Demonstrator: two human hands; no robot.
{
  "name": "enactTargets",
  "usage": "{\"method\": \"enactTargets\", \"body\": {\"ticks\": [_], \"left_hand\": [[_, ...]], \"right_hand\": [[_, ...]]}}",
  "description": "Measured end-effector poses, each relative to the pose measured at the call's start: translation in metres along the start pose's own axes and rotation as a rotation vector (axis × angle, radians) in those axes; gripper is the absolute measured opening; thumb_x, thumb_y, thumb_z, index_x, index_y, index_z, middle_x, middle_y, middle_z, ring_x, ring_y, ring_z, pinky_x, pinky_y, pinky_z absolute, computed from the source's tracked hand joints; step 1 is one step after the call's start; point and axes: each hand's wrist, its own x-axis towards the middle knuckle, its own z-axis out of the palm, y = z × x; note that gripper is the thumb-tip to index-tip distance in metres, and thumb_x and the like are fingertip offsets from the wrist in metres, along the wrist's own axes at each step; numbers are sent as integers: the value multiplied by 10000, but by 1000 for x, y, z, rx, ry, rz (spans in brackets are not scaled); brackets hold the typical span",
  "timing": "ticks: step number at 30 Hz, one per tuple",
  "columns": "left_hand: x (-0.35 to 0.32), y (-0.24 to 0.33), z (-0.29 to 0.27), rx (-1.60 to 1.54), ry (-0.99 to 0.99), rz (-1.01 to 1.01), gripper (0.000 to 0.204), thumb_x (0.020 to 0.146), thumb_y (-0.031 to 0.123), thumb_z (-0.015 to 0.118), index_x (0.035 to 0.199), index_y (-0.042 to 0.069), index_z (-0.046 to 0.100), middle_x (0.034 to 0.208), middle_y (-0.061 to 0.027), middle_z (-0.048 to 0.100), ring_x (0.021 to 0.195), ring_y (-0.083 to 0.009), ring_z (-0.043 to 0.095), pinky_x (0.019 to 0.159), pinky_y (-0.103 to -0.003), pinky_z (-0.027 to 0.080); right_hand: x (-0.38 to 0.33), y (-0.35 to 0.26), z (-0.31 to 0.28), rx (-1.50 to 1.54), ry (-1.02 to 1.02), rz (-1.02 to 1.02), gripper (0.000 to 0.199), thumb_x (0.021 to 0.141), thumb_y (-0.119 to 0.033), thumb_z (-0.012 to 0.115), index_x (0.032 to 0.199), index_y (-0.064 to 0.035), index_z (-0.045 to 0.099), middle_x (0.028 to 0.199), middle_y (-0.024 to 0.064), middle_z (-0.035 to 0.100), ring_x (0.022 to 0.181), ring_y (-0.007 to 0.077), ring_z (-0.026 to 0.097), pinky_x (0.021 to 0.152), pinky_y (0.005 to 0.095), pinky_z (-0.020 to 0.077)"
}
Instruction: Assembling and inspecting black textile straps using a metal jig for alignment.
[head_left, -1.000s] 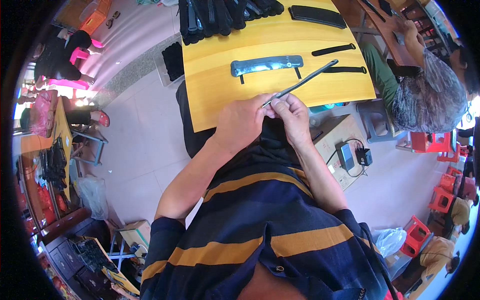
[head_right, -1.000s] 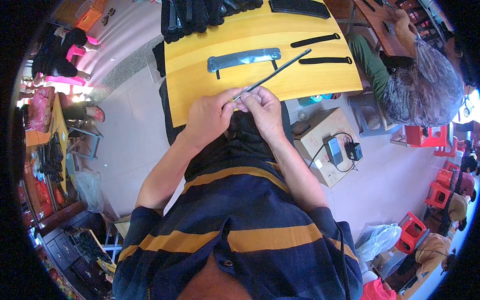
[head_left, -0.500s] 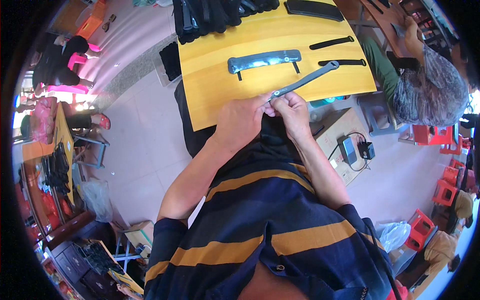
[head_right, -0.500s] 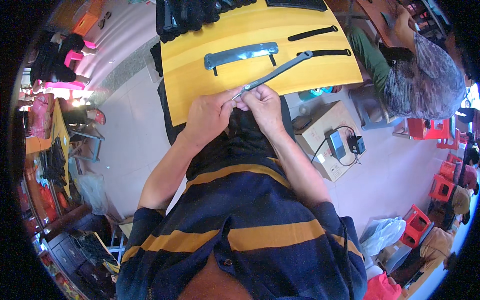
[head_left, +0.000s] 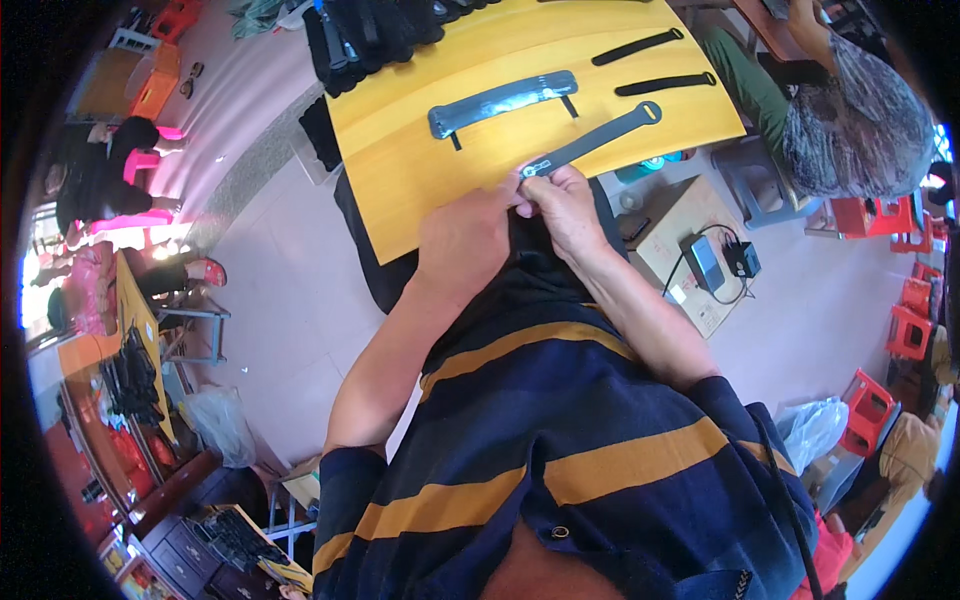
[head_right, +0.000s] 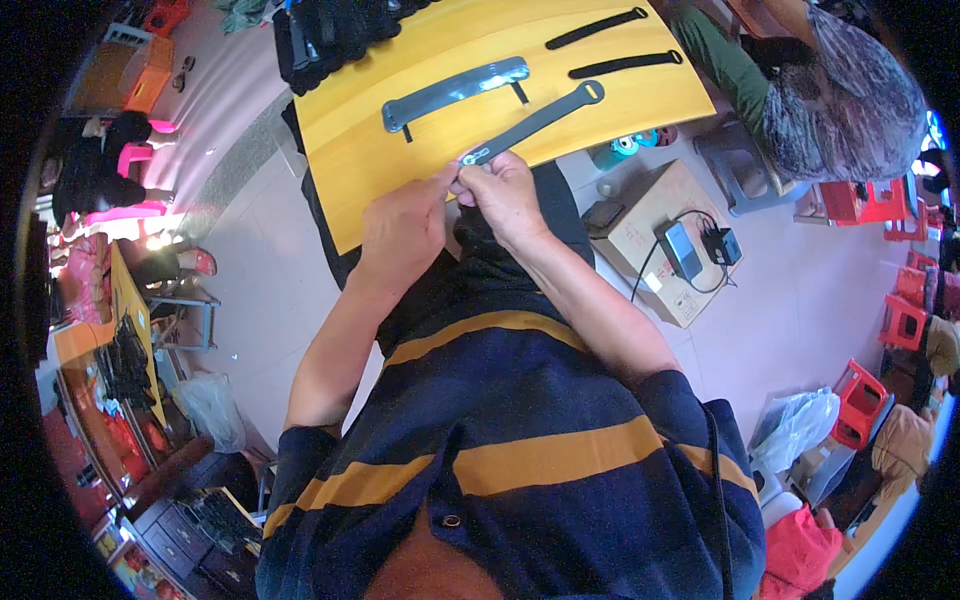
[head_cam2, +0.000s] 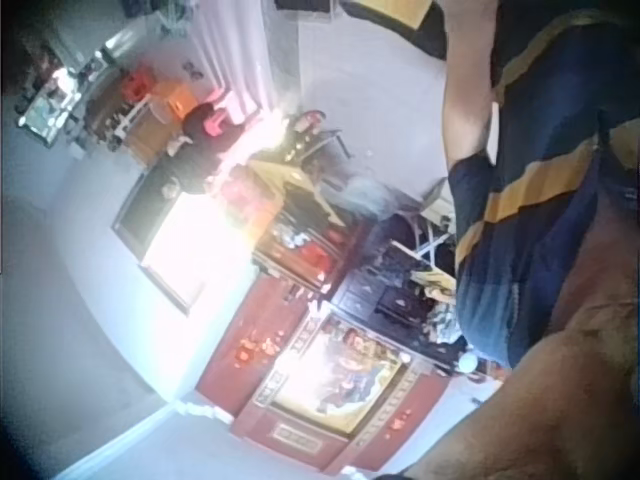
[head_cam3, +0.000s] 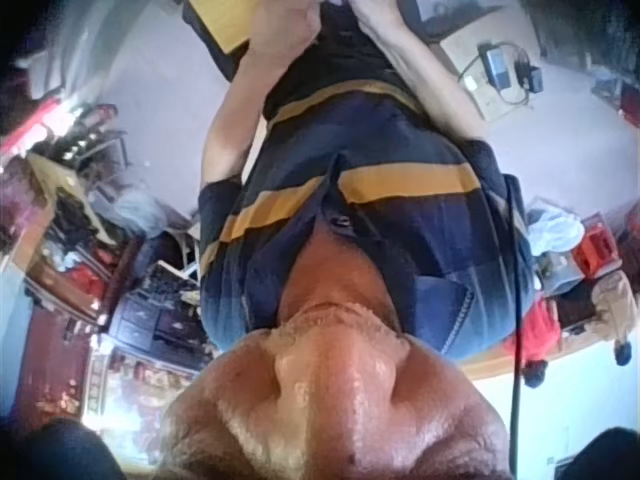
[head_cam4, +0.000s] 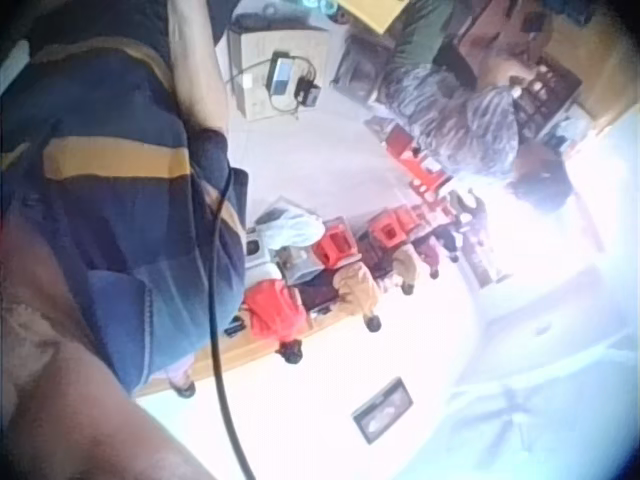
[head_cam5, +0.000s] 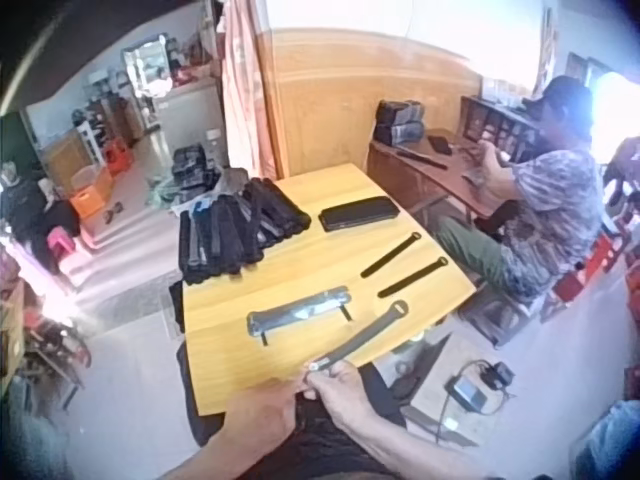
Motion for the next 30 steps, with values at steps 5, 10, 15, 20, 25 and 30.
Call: {"method": "enactTargets", "body": {"ticks": [5,10,15,20,25,30], "left_hand": [[0,-5,-1,-396,42,-122,296,916,37,616,1160,111,767,761,-178,674,697,-346,687,650,-403,539],[3,-7,-1,-257,31,-18,336,924,58,598,1219,129,741,786,-171,681,716,-339,693,659,-425,544],[3,3,-3,58,-73,-32,376,936,95,590,1290,158,701,781,-142,692,739,-324,700,647,-453,539],[-1,7,2,-6,27,-75,386,935,129,570,1309,134,667,735,-118,695,661,-313,695,580,-451,524],[3,12,-6,-71,-22,-161,368,951,128,555,1305,97,654,755,-156,701,689,-353,700,609,-470,536],[5,8,3,-107,78,-100,340,945,113,592,1268,133,698,789,-170,702,720,-365,699,623,-468,539]], "right_hand": [[2,13,-4,-97,1,-62,75,892,6,617,938,-46,643,771,-8,645,634,71,573,574,223,444],[2,10,-1,-92,57,-48,102,896,6,633,981,-50,638,774,-10,643,648,66,574,580,224,445],[1,11,2,-20,97,-150,169,881,45,640,1019,-52,628,800,-5,644,655,74,577,589,225,448],[-1,12,6,-12,104,-252,233,875,83,596,1070,-43,612,833,26,656,692,97,601,624,237,474],[-3,7,6,-69,105,-265,244,873,88,564,1077,-38,609,844,47,662,718,113,609,655,247,489],[-2,6,3,-75,72,-275,220,881,76,573,1061,-48,597,831,20,633,715,87,592,650,232,476]]}}
